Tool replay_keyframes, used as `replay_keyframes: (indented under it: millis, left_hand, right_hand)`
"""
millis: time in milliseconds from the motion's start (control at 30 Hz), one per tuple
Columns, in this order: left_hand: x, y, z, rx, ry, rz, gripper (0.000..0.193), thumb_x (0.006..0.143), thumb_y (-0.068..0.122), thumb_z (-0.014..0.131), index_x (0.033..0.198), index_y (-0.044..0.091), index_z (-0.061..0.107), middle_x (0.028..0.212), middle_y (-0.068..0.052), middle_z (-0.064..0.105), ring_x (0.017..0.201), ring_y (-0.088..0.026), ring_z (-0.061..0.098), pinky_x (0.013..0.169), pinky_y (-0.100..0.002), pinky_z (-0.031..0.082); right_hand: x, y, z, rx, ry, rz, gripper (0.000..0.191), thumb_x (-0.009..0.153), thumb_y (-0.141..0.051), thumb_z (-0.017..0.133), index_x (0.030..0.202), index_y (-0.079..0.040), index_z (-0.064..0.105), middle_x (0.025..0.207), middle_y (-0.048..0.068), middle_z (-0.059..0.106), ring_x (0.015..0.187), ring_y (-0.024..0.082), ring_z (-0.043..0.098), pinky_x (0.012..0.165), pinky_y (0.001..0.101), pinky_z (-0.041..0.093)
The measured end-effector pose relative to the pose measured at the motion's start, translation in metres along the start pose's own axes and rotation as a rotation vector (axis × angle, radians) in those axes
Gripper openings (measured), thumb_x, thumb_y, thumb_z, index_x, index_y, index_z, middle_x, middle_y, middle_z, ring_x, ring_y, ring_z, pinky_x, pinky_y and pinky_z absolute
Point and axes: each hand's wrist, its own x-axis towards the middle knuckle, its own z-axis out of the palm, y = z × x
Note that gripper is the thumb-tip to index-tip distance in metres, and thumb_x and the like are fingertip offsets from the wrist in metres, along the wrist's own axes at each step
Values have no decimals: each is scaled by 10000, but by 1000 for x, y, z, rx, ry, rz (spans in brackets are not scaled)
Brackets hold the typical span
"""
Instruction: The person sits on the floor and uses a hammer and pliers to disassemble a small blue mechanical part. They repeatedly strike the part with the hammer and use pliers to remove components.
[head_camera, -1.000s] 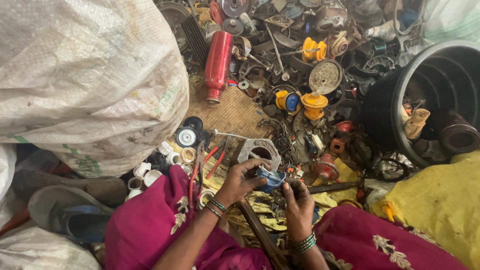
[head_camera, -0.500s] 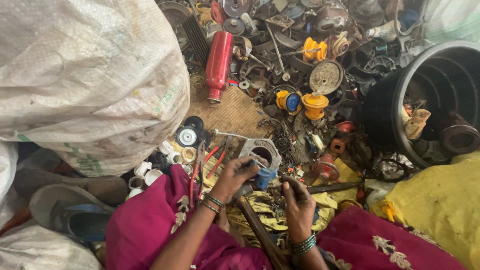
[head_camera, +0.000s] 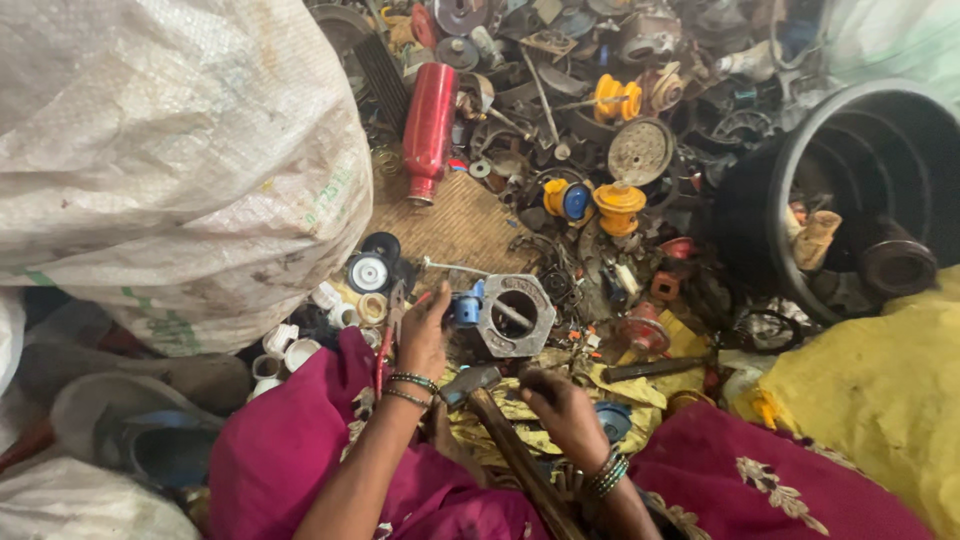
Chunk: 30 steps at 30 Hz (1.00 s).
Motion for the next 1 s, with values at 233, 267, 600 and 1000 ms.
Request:
replay_keyframes:
  millis: [233,267,600,1000]
  left_hand:
    - [3,-18,-13,-235,-40,-256,318,944,377,727,1106,106,683,948,-2,674,771,-111,674,642,-275,563]
    - [3,-20,-14,-252,-55,-268,326,950,373,727,1130,106,680,954,-5,678,775,-114,677,634,-273,556]
    - [9,-27,-12,-168,-92,-200,303,970,307,713,1186,101,659,1046,-26,692,913,-138,669,752,-320,557]
    - [-23,11,29,1000,-233,875,623,878,228,811,1397,45,521,1376,-192,583,1314,-373,555,1099,-453,448]
  right_hand:
    - [-12,-19,14,-194,-86,3,321,913,-208,679,1184,-37,701,1014,107,805,884,165,767,795,316,602]
    - [-12,-19,17,-185,-81,27,327,908,-212,675,1185,-40,700,999,109,807,872,167,766,787,318,603]
    - [-9,-21,17,-335,-96,-34,309,900,-222,687,1163,-64,723,1072,127,788,948,238,780,832,351,600]
    - [-4,0,20,-445,-129,-121,348,902,-242,701,1206,-71,684,1106,159,754,971,315,748,850,406,587]
